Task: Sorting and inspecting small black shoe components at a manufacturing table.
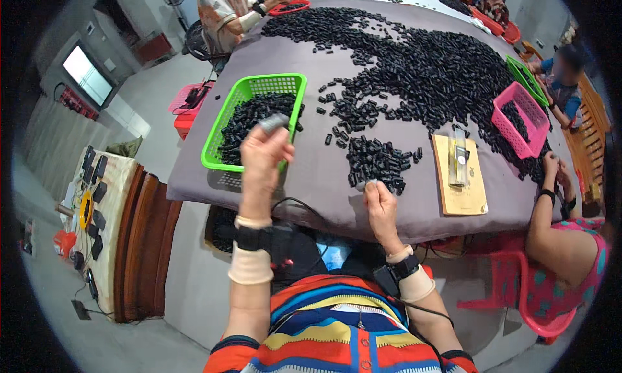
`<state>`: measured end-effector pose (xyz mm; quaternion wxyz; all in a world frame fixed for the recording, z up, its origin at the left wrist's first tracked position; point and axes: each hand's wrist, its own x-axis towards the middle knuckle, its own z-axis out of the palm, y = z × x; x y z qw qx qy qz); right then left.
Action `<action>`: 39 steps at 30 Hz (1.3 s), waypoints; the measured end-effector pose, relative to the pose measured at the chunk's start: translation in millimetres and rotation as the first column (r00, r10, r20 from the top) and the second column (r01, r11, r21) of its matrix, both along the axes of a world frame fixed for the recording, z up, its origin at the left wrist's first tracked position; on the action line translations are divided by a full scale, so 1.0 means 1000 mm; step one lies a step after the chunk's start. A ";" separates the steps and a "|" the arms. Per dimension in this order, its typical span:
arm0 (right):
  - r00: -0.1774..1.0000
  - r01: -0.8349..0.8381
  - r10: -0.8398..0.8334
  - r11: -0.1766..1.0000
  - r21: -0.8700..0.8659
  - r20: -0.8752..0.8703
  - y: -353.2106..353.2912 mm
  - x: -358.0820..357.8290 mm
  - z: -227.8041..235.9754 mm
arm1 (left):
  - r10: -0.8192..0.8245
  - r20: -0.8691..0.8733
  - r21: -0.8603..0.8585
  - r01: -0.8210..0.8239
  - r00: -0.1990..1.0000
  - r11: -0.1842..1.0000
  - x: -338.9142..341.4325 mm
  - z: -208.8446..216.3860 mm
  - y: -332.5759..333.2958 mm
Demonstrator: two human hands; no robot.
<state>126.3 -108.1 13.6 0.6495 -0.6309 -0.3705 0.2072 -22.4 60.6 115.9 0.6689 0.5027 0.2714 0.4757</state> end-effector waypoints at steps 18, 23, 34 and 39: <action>0.930 -0.027 0.052 0.997 0.073 -0.364 -0.003 0.013 0.001 | 0.225 -0.776 0.419 0.216 0.589 0.882 0.081 -0.084 -0.068; 0.945 -0.051 0.071 0.996 0.073 -0.320 0.000 0.012 -0.004 | 0.311 -0.725 0.564 0.271 0.615 0.780 0.077 -0.099 -0.065; 0.987 -0.059 0.060 0.998 0.014 -0.150 0.001 0.010 -0.008 | -0.355 -0.006 -0.353 0.331 0.935 0.875 0.053 -0.095 -0.063; 0.988 -0.045 0.042 0.999 -0.020 -0.151 0.003 0.006 -0.006 | -0.371 0.149 -0.417 0.398 0.917 0.817 0.051 -0.099 -0.073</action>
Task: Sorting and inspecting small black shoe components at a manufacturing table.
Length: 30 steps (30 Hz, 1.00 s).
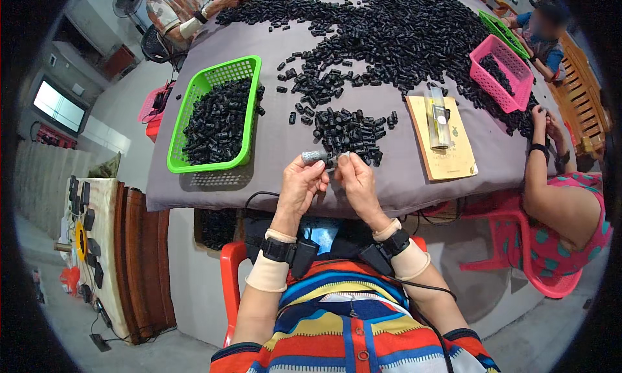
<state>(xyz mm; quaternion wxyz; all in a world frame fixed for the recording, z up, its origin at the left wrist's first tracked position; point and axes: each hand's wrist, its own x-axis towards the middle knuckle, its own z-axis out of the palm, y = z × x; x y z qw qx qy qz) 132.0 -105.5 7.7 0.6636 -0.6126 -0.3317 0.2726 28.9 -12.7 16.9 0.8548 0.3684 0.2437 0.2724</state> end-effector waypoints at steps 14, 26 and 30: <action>0.995 0.040 -0.036 0.998 0.052 -0.088 -0.003 0.001 0.003 | -0.082 -0.132 0.113 0.097 0.988 0.989 0.003 0.005 -0.008; 0.995 0.014 -0.005 0.996 0.089 -0.102 0.000 0.002 -0.004 | -0.111 -0.081 0.096 0.118 0.991 0.988 -0.003 -0.001 -0.005; 0.999 0.022 -0.019 0.998 0.054 -0.039 -0.001 0.000 -0.002 | -0.100 0.004 -0.001 0.100 0.995 0.995 -0.007 -0.011 0.003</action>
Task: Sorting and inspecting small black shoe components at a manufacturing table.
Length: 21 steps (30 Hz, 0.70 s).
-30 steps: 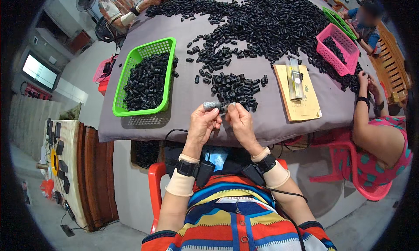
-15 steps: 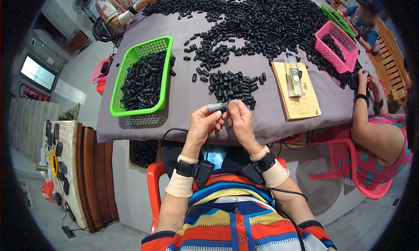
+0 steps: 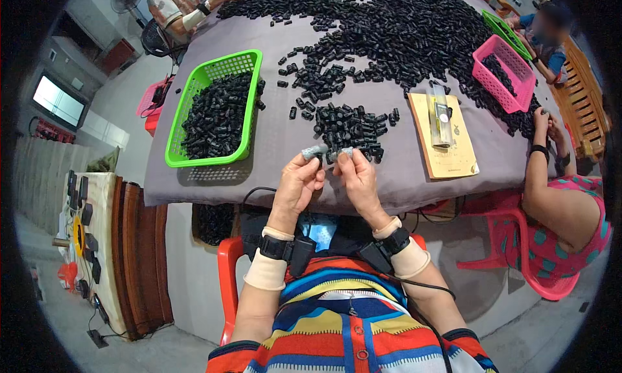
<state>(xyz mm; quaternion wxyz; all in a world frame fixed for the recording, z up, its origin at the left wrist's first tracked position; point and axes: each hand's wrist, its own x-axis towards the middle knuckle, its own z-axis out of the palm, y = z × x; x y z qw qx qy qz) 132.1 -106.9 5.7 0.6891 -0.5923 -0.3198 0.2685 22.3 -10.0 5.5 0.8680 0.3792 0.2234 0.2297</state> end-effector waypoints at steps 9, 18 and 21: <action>0.895 -0.041 0.035 0.999 0.002 0.445 -0.002 -0.006 0.011 | 0.083 0.147 -0.103 -0.069 0.986 0.992 -0.005 0.000 0.000; 0.888 -0.010 0.005 1.000 0.010 0.459 -0.001 -0.009 0.012 | 0.022 0.072 -0.071 -0.017 0.997 0.997 -0.008 0.004 -0.002; 0.885 0.002 0.002 1.000 -0.008 0.466 -0.001 -0.009 0.015 | 0.050 0.095 -0.083 -0.043 0.994 0.996 -0.007 0.000 -0.001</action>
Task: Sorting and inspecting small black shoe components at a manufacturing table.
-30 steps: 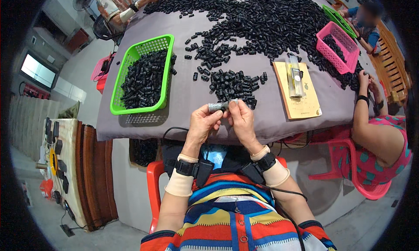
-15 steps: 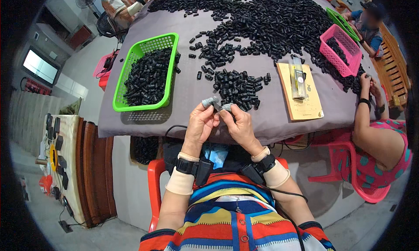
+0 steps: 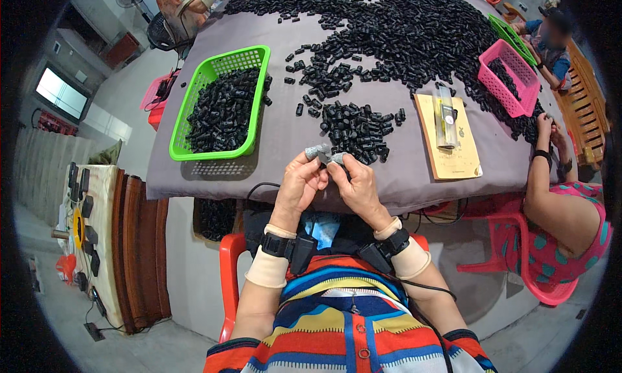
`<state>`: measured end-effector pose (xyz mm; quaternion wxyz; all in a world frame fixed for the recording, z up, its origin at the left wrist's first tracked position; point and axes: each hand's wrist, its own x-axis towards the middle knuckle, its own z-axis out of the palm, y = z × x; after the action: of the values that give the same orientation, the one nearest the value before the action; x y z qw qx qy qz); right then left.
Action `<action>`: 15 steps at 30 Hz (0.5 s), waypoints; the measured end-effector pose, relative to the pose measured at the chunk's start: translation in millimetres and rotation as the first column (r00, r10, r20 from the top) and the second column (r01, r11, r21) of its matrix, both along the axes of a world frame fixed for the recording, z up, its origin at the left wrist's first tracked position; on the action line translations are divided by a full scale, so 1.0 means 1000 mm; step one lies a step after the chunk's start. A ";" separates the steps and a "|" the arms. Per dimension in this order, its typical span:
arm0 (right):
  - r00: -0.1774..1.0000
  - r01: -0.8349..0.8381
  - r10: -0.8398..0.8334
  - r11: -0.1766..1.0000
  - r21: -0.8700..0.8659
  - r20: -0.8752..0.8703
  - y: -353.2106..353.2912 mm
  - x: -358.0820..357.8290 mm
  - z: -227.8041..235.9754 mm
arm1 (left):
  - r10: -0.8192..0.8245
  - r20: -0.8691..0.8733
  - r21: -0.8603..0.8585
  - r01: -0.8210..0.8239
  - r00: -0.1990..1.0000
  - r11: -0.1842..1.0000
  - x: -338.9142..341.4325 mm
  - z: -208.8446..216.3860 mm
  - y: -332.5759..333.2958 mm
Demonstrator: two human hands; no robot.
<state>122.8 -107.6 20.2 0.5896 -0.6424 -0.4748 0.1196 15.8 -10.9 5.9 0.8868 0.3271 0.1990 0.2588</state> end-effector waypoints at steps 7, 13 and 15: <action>0.995 -0.047 0.047 0.999 -0.007 0.084 -0.002 0.001 -0.003 | -0.008 0.081 -0.118 0.018 0.997 0.993 -0.005 -0.008 0.007; 0.995 -0.034 0.033 0.999 0.002 0.099 -0.001 0.001 -0.004 | -0.017 0.086 -0.120 0.027 0.996 0.992 -0.004 -0.010 0.008; 0.992 -0.027 0.027 1.000 0.000 0.120 -0.002 0.000 -0.002 | -0.020 0.089 -0.114 0.030 0.996 0.993 -0.004 -0.010 0.008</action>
<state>123.1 -109.2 18.0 0.5588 -0.6414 -0.5181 0.0886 11.8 -2.8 -3.7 0.9153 0.2662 0.1701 0.2499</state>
